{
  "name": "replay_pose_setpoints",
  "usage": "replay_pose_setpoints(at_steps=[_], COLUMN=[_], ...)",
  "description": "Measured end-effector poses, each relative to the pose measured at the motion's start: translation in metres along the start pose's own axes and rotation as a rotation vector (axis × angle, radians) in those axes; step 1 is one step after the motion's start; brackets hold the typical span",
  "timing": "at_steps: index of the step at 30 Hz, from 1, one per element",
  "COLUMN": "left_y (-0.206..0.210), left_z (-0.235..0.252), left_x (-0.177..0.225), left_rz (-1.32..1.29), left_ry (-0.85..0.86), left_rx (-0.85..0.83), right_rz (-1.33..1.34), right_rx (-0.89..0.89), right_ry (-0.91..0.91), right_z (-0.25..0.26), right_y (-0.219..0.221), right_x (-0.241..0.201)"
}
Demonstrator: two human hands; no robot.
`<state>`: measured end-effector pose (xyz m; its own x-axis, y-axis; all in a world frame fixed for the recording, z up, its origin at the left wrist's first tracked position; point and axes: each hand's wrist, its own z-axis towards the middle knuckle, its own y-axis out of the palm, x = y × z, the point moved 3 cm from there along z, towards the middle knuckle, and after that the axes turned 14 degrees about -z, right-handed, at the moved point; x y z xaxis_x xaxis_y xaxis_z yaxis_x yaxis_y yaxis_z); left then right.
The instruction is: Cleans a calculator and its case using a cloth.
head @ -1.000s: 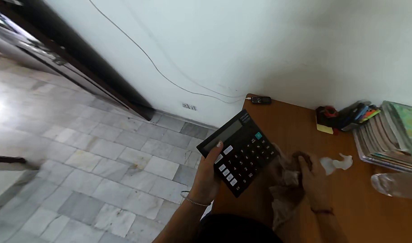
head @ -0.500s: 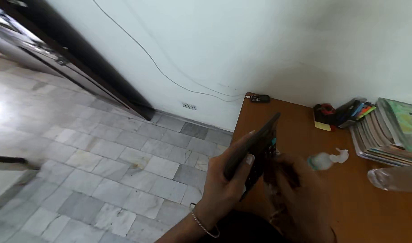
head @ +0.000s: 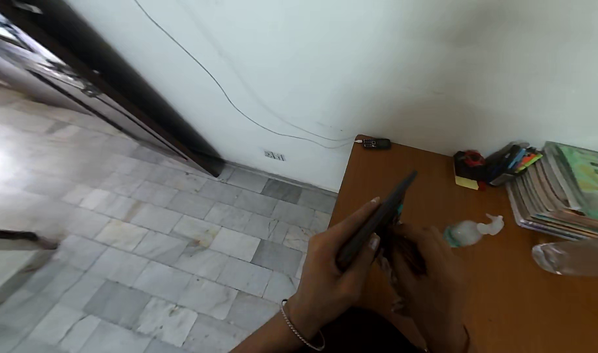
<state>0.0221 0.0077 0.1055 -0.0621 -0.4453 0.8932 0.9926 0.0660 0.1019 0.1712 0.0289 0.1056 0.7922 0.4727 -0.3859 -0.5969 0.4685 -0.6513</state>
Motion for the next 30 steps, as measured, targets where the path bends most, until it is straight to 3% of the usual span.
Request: replay_pose_setpoints(at_steps=[16,22,30], left_y=[-0.001,0.002,0.006], left_z=[-0.001,-0.001,0.003], left_x=[-0.005,-0.007,-0.008], left_rz=[0.082,0.056,0.019], left_ry=[0.043,0.065,0.074], left_rx=[-0.074,-0.076,0.008], right_rz=[0.207,0.295,0.146], right_rx=[-0.268,-0.148,0.027], right_ry=[0.175,0.214,0.117], right_z=[-0.004,-0.007,-0.018], right_y=[0.008,0.008,0.009], right_x=[0.008,0.008,0.001])
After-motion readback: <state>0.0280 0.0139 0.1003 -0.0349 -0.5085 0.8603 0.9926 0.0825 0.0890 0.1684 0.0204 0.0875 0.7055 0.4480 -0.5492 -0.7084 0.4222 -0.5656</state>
